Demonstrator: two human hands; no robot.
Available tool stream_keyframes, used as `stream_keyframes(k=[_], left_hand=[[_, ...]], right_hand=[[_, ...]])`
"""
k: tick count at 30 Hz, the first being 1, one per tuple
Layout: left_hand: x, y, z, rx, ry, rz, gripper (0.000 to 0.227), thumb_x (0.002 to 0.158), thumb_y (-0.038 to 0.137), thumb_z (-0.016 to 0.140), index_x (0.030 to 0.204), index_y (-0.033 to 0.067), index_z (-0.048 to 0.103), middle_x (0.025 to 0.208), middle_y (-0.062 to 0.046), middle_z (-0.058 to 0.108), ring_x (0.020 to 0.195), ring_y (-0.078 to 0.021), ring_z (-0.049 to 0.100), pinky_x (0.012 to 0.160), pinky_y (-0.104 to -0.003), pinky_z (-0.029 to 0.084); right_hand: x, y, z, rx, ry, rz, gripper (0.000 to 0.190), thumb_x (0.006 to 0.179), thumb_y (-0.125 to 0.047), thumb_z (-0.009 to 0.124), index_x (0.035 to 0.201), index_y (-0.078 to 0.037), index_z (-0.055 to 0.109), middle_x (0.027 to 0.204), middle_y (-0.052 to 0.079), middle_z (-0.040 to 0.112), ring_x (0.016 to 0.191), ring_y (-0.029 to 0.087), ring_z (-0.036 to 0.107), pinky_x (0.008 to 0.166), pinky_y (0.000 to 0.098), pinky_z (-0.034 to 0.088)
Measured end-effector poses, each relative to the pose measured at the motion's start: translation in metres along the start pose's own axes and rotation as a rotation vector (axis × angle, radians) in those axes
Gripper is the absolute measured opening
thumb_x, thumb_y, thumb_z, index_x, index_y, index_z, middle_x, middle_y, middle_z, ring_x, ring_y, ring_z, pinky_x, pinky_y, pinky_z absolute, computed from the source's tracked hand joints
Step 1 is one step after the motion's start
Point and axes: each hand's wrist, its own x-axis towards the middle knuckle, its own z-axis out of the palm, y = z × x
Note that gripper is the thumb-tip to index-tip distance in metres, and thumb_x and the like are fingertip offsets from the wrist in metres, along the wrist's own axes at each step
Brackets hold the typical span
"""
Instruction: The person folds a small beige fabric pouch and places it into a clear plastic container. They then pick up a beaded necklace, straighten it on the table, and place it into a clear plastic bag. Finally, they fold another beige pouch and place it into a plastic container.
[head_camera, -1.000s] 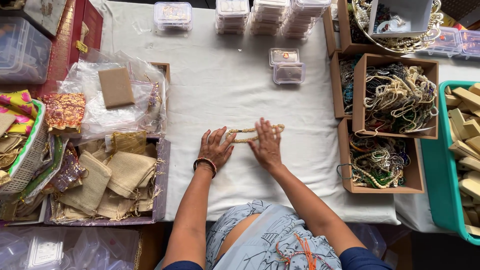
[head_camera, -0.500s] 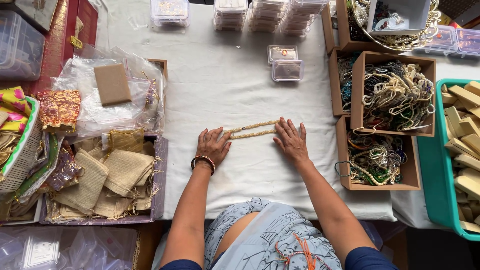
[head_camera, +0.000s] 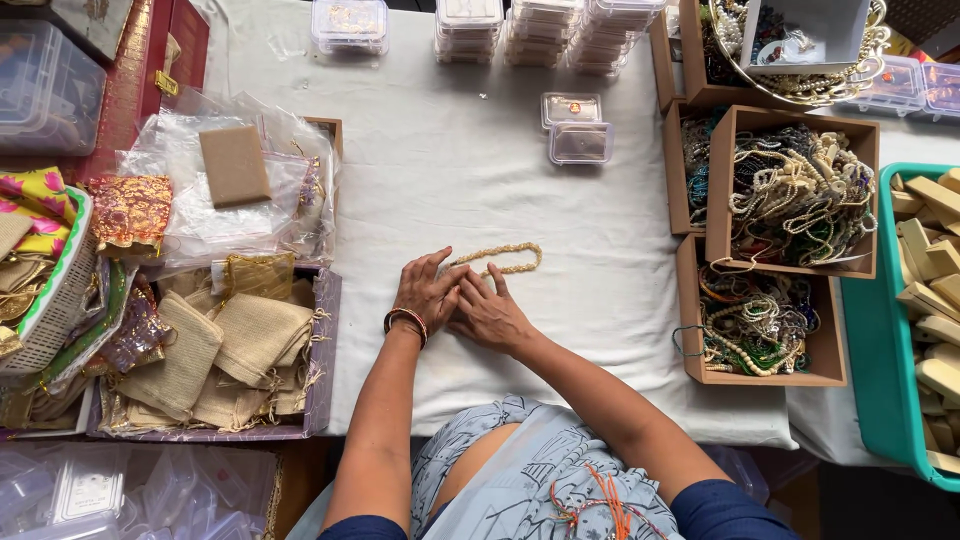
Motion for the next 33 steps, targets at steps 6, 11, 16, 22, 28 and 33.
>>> stream_keyframes(k=[6,11,16,22,28,33], left_hand=[[-0.005,0.000,0.024,0.266,-0.017,-0.003,0.036,0.098,0.036,0.059,0.131,0.0237,0.068,0.150,-0.005,0.046,0.137,-0.0208,0.042,0.120,-0.049,0.026],[-0.004,0.007,0.017,0.341,0.029,-0.088,0.034,0.099,0.041,0.059,0.126,0.0237,0.069,0.144,-0.004,0.050,0.136,-0.0202,0.043,0.119,-0.051,0.024],[-0.003,0.000,0.023,0.317,0.012,-0.075,0.035,0.099,0.043,0.059,0.125,0.0222,0.070,0.142,-0.002,0.052,0.135,-0.0184,0.044,0.120,-0.049,0.024],[-0.007,-0.006,0.029,0.318,0.083,-0.133,0.023,0.100,0.039,0.062,0.104,0.0179,0.071,0.138,-0.002,0.060,0.129,-0.0180,0.053,0.118,-0.047,0.030],[-0.007,-0.006,0.030,0.324,0.073,-0.165,0.021,0.098,0.036,0.065,0.099,0.0164,0.070,0.132,0.000,0.062,0.123,-0.0183,0.057,0.115,-0.047,0.034],[0.011,0.006,0.019,0.257,0.119,-0.284,0.032,0.094,0.029,0.066,0.121,0.0124,0.071,0.110,-0.004,0.061,0.103,-0.0224,0.057,0.100,-0.044,0.042]], right_hand=[[-0.062,0.045,0.003,-0.008,0.105,0.023,0.036,0.103,-0.040,0.062,0.125,-0.011,0.066,0.119,0.008,0.066,0.109,0.021,0.061,0.100,0.0446,0.039],[-0.088,0.086,-0.006,-0.064,0.174,0.264,0.024,0.104,-0.033,0.063,0.117,-0.015,0.068,0.112,0.003,0.068,0.100,0.017,0.063,0.099,0.0427,0.039],[-0.049,0.065,0.007,-0.009,0.217,0.337,0.044,0.105,-0.040,0.056,0.139,-0.013,0.056,0.141,0.006,0.057,0.131,0.020,0.053,0.115,0.0444,0.030],[-0.030,0.050,0.022,0.043,-0.039,0.124,0.081,0.101,-0.065,0.036,0.162,-0.014,0.025,0.170,0.009,0.020,0.156,0.024,0.018,0.127,0.0456,0.008],[-0.085,0.108,0.018,-0.101,-0.081,0.309,0.077,0.100,-0.068,0.031,0.163,-0.023,0.023,0.171,0.004,0.016,0.158,0.021,0.012,0.127,0.0474,0.000],[-0.110,0.139,0.015,0.034,-0.039,0.636,0.071,0.102,-0.063,0.034,0.161,-0.024,0.030,0.171,0.005,0.016,0.157,0.024,0.011,0.125,0.0508,-0.001]])
